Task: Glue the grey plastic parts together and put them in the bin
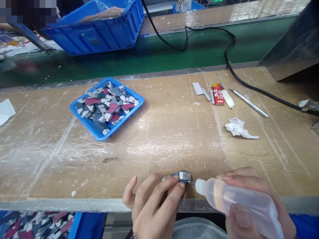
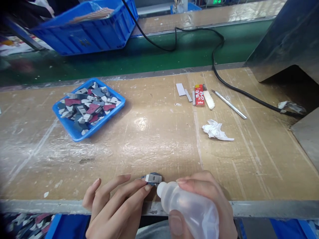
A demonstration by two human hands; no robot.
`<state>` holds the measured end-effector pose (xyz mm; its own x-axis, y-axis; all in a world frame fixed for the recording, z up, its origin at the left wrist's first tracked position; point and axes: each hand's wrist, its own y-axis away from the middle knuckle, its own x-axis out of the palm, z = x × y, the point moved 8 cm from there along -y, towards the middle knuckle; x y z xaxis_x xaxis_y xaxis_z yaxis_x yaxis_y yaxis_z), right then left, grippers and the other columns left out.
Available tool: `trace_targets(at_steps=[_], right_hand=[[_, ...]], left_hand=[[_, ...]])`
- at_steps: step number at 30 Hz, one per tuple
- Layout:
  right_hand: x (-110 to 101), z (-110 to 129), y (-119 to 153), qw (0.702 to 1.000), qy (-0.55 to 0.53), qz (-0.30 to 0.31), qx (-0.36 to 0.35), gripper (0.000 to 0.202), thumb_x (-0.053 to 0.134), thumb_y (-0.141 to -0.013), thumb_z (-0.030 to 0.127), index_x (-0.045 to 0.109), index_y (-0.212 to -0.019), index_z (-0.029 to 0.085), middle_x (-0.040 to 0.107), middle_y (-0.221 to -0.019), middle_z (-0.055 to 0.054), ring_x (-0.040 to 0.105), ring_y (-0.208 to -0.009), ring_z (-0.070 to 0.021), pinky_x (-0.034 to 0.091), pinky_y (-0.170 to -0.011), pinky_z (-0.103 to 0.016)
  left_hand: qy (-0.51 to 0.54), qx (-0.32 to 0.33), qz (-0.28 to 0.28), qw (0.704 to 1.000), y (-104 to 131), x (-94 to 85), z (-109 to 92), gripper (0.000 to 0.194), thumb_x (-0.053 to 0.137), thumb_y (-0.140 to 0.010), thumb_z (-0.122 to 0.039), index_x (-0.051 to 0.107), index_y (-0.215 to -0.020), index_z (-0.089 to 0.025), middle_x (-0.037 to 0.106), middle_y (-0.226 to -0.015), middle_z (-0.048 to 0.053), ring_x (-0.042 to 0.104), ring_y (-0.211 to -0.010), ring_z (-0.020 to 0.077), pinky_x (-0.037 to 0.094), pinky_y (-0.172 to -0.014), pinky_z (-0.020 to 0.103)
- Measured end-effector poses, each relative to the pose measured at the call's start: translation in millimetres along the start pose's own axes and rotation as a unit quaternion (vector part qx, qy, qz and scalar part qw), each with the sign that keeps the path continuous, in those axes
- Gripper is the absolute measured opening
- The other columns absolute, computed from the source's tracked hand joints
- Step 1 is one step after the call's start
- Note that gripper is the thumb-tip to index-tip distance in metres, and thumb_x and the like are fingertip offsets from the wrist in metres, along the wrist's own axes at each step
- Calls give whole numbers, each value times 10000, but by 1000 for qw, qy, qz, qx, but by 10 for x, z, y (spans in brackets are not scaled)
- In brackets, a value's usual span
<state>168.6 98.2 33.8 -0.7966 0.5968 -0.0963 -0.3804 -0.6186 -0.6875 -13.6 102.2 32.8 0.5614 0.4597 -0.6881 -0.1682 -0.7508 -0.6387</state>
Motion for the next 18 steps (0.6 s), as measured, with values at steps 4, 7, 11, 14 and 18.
trace_targets(at_steps=[4, 7, 11, 14, 18], right_hand=[[9, -56, 50, 997, -8, -27, 77, 176, 715, -873, 358, 700, -912, 188, 653, -761, -13, 611, -684, -195, 462, -540, -343], [-35, -71, 82, 996, -20, -24, 88, 184, 719, -875, 360, 708, -927, 185, 659, -780, -22, 614, -699, -202, 461, -526, -343], [-51, -66, 91, 998, -25, 3, 54, 158, 712, -853, 286, 714, -967, 177, 669, -787, -39, 619, -667, -223, 478, -480, -353], [-56, -92, 77, 998, -16, -6, 53, 159, 718, -842, 296, 717, -944, 174, 670, -773, -33, 624, -646, -212, 481, -458, -339], [-78, -24, 49, 1000, -5, -22, -15, 172, 719, -841, 347, 717, -872, 178, 651, -669, -21, 596, -545, -207, 452, -406, -339]], left_hand=[[3, -1, -11, 1000, 11, -11, 8, 254, 612, -919, -59, 736, -830, -262, 773, -804, -41, 636, -912, 190, 278, -1150, 456], [9, -1, -18, 1000, 25, -13, 9, 273, 598, -930, -42, 740, -837, -256, 776, -802, -37, 637, -950, 188, 261, -1157, 447], [9, 17, -11, 1000, 45, 11, 1, 273, 602, -932, -35, 750, -862, -254, 784, -831, -36, 632, -991, 187, 241, -1169, 429], [9, 19, -14, 1000, 51, 11, 9, 274, 594, -941, -42, 750, -854, -250, 784, -835, -35, 629, -989, 183, 233, -1178, 421], [12, 12, -17, 1000, 32, 5, 1, 275, 585, -958, -64, 751, -852, -256, 784, -831, -40, 630, -979, 180, 236, -1186, 416]])
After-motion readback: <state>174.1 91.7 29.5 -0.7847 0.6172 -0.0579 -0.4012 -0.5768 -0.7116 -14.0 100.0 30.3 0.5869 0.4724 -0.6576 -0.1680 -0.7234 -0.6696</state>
